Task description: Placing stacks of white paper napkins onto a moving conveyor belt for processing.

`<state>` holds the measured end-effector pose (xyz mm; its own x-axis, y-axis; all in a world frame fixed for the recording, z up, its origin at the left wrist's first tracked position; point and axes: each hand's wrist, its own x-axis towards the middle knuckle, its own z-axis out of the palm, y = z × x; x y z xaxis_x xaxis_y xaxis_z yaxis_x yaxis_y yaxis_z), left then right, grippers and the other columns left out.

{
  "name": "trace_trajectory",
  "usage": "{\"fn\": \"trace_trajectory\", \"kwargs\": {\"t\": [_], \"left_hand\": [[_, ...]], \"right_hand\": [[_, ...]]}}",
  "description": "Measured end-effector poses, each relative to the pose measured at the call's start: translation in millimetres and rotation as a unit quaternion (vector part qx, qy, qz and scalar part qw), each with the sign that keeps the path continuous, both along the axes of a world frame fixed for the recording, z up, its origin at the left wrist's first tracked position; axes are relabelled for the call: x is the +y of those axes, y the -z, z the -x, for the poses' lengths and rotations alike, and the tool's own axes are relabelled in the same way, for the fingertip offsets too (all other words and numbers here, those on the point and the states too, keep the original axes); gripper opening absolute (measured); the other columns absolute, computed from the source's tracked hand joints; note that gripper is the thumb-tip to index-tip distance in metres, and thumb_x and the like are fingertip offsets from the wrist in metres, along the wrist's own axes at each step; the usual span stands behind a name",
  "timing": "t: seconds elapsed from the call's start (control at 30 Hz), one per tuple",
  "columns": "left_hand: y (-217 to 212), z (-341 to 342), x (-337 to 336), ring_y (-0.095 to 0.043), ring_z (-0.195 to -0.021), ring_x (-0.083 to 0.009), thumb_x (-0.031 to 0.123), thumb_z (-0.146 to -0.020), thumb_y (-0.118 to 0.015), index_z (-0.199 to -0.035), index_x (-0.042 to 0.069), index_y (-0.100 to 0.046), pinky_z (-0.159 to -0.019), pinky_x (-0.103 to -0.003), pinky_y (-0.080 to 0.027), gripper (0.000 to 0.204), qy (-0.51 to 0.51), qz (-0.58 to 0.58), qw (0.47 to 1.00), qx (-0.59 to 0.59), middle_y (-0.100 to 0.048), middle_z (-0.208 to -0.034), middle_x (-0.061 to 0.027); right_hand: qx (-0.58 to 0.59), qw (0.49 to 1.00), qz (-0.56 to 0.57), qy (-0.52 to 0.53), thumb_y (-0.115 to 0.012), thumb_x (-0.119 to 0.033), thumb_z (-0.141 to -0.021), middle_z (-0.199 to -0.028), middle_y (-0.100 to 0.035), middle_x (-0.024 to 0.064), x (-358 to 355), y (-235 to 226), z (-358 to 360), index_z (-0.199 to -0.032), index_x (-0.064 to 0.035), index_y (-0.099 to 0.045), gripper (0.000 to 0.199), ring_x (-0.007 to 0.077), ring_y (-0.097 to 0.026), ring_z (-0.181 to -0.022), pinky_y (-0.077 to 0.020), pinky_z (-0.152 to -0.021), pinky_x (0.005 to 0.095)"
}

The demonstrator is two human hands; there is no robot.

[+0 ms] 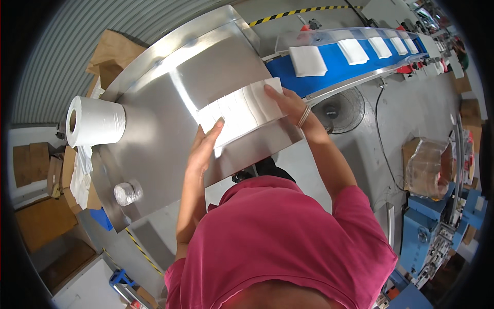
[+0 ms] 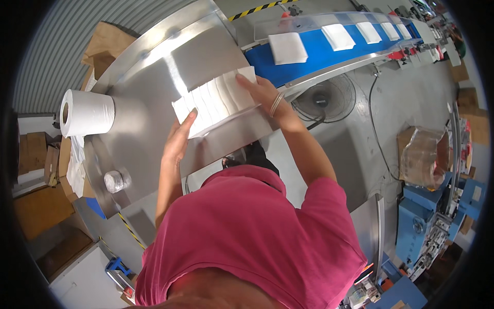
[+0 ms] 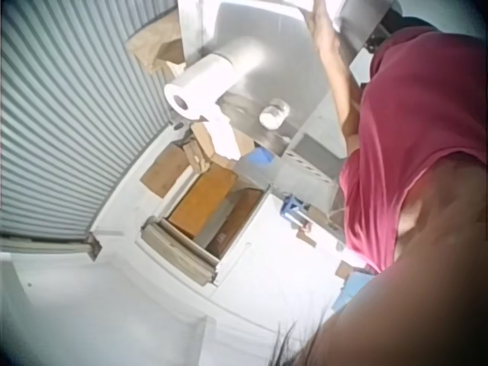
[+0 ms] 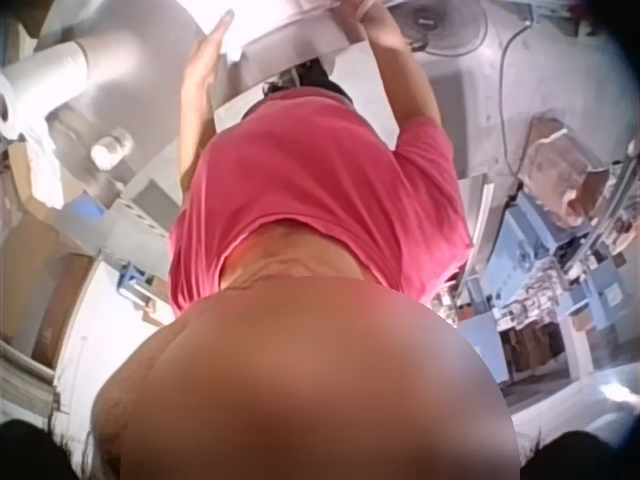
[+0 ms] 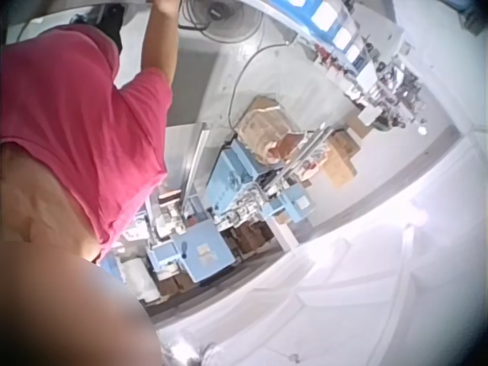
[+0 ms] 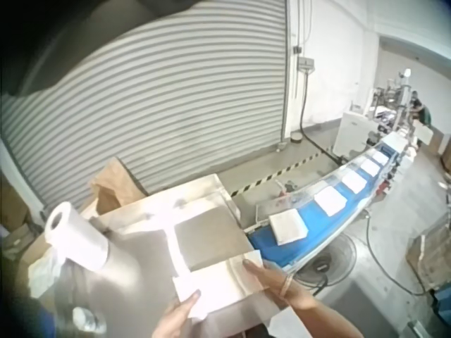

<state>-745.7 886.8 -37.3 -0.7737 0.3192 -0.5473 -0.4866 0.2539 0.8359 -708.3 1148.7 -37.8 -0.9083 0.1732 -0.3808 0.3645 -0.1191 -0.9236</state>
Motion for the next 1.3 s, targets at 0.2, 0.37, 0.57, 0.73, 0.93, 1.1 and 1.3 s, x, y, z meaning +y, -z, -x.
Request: {"fn": "trace_trajectory", "kwargs": {"t": [0.2,0.37,0.57,0.73,0.93,1.1,1.3], "left_hand": [[-11,-3,5,-0.014,-0.133,-0.0330,0.058,-0.069,-0.065,-0.132,-0.014,0.008,-0.108,-0.041,-0.009,0.120,0.008,-0.008,1.000,-0.024,-0.019,-0.138,-0.0303],[-14,-3,9,-0.014,-0.133,-0.0325,0.057,-0.069,-0.065,-0.132,-0.013,0.008,-0.108,-0.041,-0.010,0.120,-0.008,0.027,0.999,-0.035,-0.019,-0.138,-0.0304],[-16,-3,16,-0.015,-0.133,-0.0315,0.052,-0.072,-0.066,-0.133,-0.013,0.005,-0.108,-0.039,-0.010,0.114,0.013,-0.054,0.998,0.001,-0.021,-0.139,-0.0278],[-31,-8,24,-0.019,-0.132,-0.0294,0.048,-0.075,-0.064,-0.135,-0.011,-0.002,-0.108,-0.038,-0.010,0.104,-0.042,0.005,0.998,-0.038,-0.030,-0.136,-0.0239],[-30,-8,21,-0.020,-0.132,-0.0299,0.048,-0.074,-0.065,-0.135,-0.010,-0.006,-0.108,-0.038,-0.011,0.103,-0.019,-0.037,0.999,-0.014,-0.029,-0.136,-0.0240],[-16,-3,18,-0.019,-0.132,-0.0303,0.048,-0.075,-0.065,-0.133,-0.013,0.003,-0.108,-0.037,-0.011,0.109,-0.012,-0.034,0.999,-0.013,-0.028,-0.137,-0.0249],[-16,-2,21,-0.020,-0.132,-0.0308,0.049,-0.074,-0.065,-0.130,-0.016,0.013,-0.108,-0.035,-0.012,0.116,0.007,-0.056,0.998,-0.018,-0.028,-0.136,-0.0265]], "right_hand": [[-0.033,0.999,-0.006,0.027,-0.058,-0.035,-0.084,-0.098,-0.060,0.0078,21,30,2,-0.110,0.0033,-0.054,0.047,0.0152,-0.057,-0.088,-0.0448,-0.075,0.0249],[-0.088,0.929,0.238,0.270,-0.058,-0.031,-0.085,-0.091,-0.061,0.0088,39,32,9,-0.104,-0.0043,-0.057,0.033,0.0210,-0.061,-0.085,-0.0526,-0.069,0.0349],[-0.048,0.982,0.179,0.037,-0.059,-0.043,-0.082,-0.100,-0.059,0.0088,12,17,-4,-0.112,0.0031,-0.054,0.055,0.0139,-0.057,-0.089,-0.0435,-0.078,0.0241],[-0.043,0.994,0.059,0.083,-0.058,-0.037,-0.083,-0.095,-0.060,0.0058,-2,12,3,-0.108,0.0049,-0.056,0.049,0.0114,-0.056,-0.083,-0.0435,-0.073,0.0246],[-0.061,0.951,-0.298,-0.059,-0.058,-0.025,-0.080,-0.090,-0.063,0.0109,15,15,3,-0.099,0.0050,-0.058,0.036,0.0178,-0.059,-0.079,-0.0457,-0.066,0.0282],[-0.038,0.901,0.314,0.297,-0.063,-0.030,-0.081,-0.100,-0.060,0.0081,39,37,7,-0.110,-0.0026,-0.054,0.041,0.0176,-0.059,-0.088,-0.0490,-0.072,0.0277],[-0.009,0.996,0.085,0.013,-0.057,-0.037,-0.085,-0.102,-0.059,0.0081,-6,18,1,-0.115,0.0015,-0.051,0.049,0.0133,-0.057,-0.089,-0.0455,-0.076,0.0252]]}}
